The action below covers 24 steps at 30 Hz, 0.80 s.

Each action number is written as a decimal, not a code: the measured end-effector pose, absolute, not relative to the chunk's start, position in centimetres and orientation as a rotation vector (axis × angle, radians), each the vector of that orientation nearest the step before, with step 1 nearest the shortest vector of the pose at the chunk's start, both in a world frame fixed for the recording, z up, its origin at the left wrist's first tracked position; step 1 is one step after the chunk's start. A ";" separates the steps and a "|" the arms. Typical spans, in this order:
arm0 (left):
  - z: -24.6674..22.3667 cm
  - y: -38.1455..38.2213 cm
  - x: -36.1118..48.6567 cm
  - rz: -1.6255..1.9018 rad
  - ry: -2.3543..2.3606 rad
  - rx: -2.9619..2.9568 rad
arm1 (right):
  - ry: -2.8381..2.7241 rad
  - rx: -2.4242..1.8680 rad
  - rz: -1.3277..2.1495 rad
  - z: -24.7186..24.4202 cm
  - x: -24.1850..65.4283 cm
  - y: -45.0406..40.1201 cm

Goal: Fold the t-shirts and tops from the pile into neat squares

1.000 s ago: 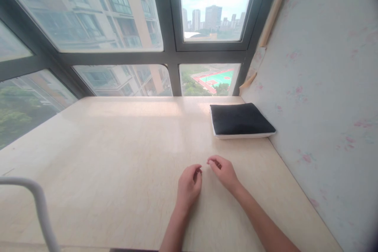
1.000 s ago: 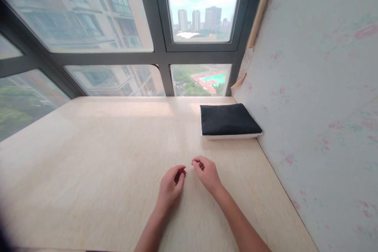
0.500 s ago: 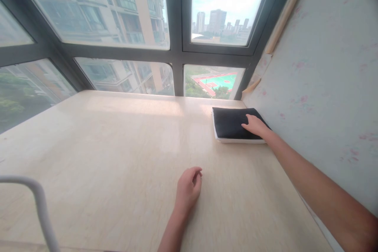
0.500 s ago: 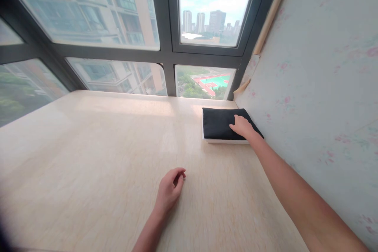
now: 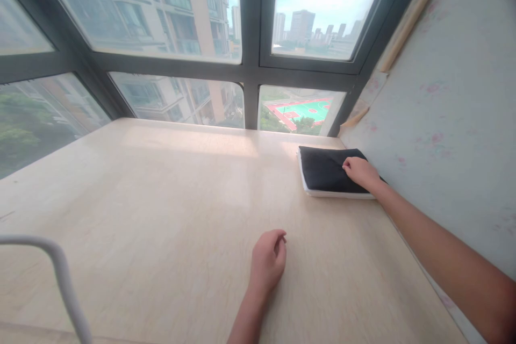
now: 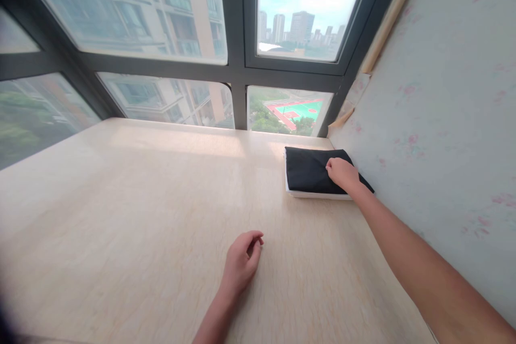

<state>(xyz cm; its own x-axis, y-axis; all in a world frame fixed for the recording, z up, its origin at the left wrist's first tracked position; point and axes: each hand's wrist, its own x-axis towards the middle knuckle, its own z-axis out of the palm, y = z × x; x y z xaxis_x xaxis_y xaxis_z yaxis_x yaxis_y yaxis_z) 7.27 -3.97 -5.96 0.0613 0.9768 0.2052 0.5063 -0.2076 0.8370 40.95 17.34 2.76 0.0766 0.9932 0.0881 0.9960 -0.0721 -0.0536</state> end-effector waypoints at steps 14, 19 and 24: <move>-6.1 -4.0 7.4 1.083 1.469 1.750 | -1.737 -2.043 -0.425 14.0 38.2 14.3; -6.0 -4.2 7.3 1.091 1.466 1.750 | -1.671 -1.339 -0.572 22.4 33.9 11.3; -6.2 -3.3 7.2 1.085 1.444 1.726 | -1.650 -1.060 -0.546 26.4 28.3 10.6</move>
